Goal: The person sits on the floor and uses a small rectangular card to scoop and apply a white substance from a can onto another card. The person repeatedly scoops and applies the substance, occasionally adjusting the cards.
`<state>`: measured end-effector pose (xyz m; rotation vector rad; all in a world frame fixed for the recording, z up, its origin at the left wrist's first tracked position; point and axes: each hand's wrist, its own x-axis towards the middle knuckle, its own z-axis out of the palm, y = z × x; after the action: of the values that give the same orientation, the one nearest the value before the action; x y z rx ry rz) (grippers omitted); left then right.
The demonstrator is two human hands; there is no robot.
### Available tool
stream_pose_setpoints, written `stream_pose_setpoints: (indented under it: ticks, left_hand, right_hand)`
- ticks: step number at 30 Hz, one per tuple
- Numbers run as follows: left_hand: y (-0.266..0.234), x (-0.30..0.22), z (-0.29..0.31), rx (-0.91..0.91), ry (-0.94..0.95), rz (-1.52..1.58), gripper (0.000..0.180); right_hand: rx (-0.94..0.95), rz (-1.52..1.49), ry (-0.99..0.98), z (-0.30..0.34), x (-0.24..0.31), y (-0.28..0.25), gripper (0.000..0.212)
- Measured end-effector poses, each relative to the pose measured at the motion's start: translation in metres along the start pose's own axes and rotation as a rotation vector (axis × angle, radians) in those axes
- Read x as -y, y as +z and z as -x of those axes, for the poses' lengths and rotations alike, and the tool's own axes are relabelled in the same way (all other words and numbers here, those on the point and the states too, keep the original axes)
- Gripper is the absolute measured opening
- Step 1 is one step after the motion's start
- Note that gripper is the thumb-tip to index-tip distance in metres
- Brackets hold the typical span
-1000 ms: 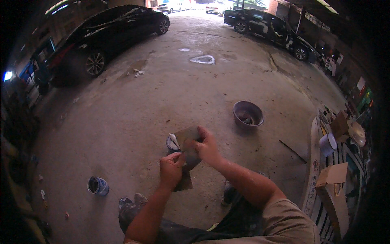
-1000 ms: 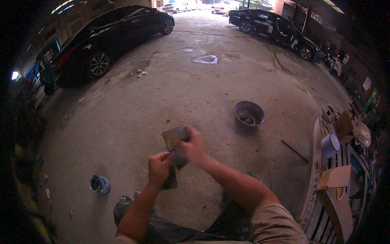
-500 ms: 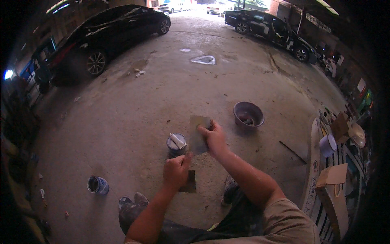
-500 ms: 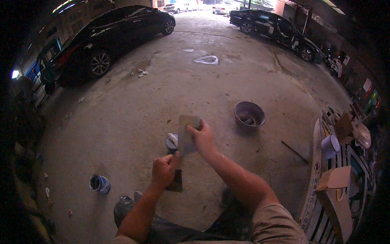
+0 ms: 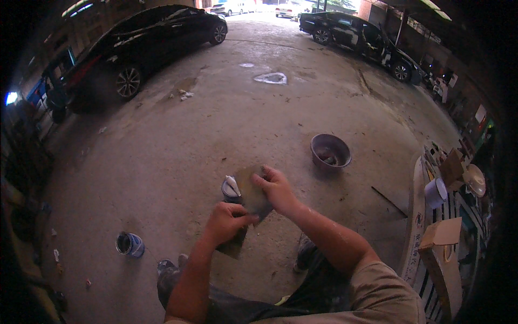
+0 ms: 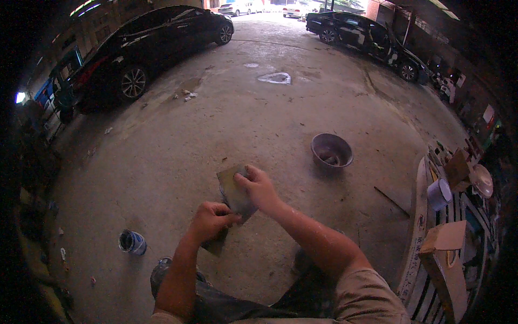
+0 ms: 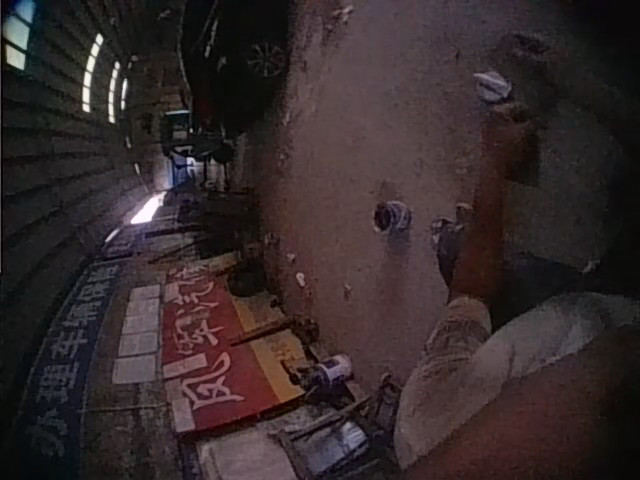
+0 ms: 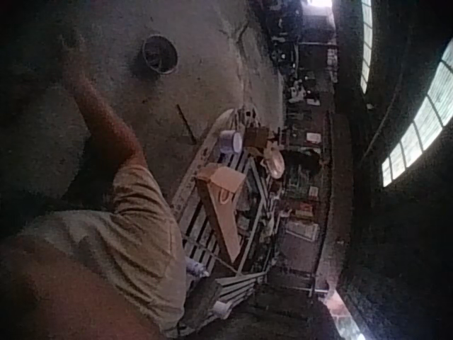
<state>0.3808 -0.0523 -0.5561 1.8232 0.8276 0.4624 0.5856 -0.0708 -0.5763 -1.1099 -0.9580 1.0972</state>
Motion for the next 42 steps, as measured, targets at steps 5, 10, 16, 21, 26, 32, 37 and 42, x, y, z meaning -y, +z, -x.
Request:
stream_pose_setpoints:
  ticks: [5,10,16,21,26,32,37,42]
  left_hand:
    - [-0.013,-0.01,0.003,-0.146,-0.054,0.158,0.018]
    - [-0.032,-0.005,0.001,-0.337,0.001,0.153,0.021]
    - [-0.035,0.016,-0.011,-0.603,0.066,0.25,0.023]
    - [-0.033,0.024,-0.013,-0.601,0.109,0.354,0.022]
    - [-0.036,0.023,-0.008,-0.535,0.018,0.334,0.022]
    - [-0.024,0.021,-0.015,-0.524,0.05,0.507,0.026]
    - [-0.025,0.02,-0.011,-0.47,0.031,0.395,0.034]
    - [-0.029,0.016,-0.007,-0.422,-0.094,0.555,0.041]
  right_hand:
    - [0.108,0.139,-0.064,0.007,-0.002,0.005,0.025]
    - [0.161,0.18,-0.047,0.012,0.0,0.01,0.026]
    - [0.307,0.12,-0.053,0.022,0.011,0.011,0.023]
    - [0.212,0.281,-0.047,0.019,0.008,0.011,0.031]
    - [0.108,0.399,0.024,0.016,0.004,0.008,0.038]
    - [0.009,0.656,-0.132,0.013,0.002,0.008,0.038]
    - [-0.061,0.666,-0.305,0.014,0.001,0.012,0.035]
    - [-0.01,0.685,-0.167,0.018,0.009,0.013,0.036]
